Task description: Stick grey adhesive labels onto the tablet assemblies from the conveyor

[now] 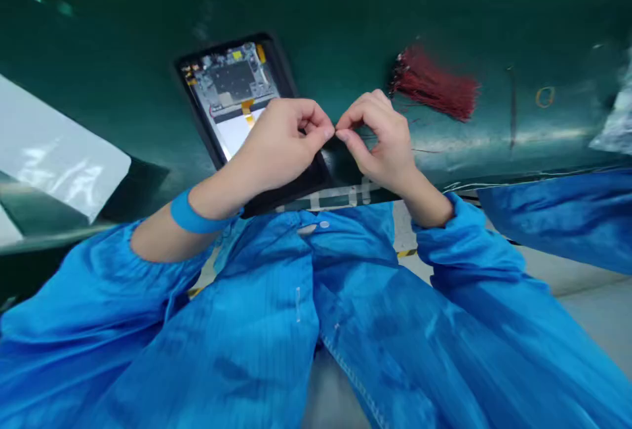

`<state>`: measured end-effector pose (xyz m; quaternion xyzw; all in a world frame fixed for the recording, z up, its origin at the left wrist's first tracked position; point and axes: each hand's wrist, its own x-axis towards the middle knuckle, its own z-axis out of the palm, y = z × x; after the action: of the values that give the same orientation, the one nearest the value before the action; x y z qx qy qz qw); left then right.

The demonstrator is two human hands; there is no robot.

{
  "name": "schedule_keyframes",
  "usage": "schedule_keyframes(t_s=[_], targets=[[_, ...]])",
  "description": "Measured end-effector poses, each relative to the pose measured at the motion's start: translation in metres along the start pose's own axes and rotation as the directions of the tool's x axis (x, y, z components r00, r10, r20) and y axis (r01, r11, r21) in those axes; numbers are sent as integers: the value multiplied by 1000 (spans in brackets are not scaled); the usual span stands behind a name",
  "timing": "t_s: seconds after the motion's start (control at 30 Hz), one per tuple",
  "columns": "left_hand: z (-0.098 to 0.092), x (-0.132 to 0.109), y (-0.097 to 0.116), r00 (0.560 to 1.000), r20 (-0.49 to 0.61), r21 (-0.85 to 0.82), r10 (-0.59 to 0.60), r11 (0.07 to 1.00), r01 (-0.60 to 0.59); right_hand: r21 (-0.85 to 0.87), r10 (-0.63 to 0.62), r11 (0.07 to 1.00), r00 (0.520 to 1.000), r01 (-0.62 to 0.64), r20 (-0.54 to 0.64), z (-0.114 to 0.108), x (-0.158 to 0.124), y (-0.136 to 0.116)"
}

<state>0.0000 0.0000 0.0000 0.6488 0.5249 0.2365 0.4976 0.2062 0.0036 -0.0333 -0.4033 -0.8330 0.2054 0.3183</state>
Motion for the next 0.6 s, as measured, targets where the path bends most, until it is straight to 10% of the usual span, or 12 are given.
schedule_keyframes(t_s=[0.17, 0.33, 0.6], targets=[[-28, -78, -40, 859, -391, 445, 330, 885, -138, -65, -53, 995, 973, 69, 226, 18, -8, -31], [-16, -122, -76, 801, -312, 675, 512, 713, -193, -174, -95, 971, 935, 163, 342, 36, -14, -45], [3, -125, -89, 774, -270, 689, 573, 676, -261, -254, -119, 944, 935, 211, 334, 48, -14, -51]])
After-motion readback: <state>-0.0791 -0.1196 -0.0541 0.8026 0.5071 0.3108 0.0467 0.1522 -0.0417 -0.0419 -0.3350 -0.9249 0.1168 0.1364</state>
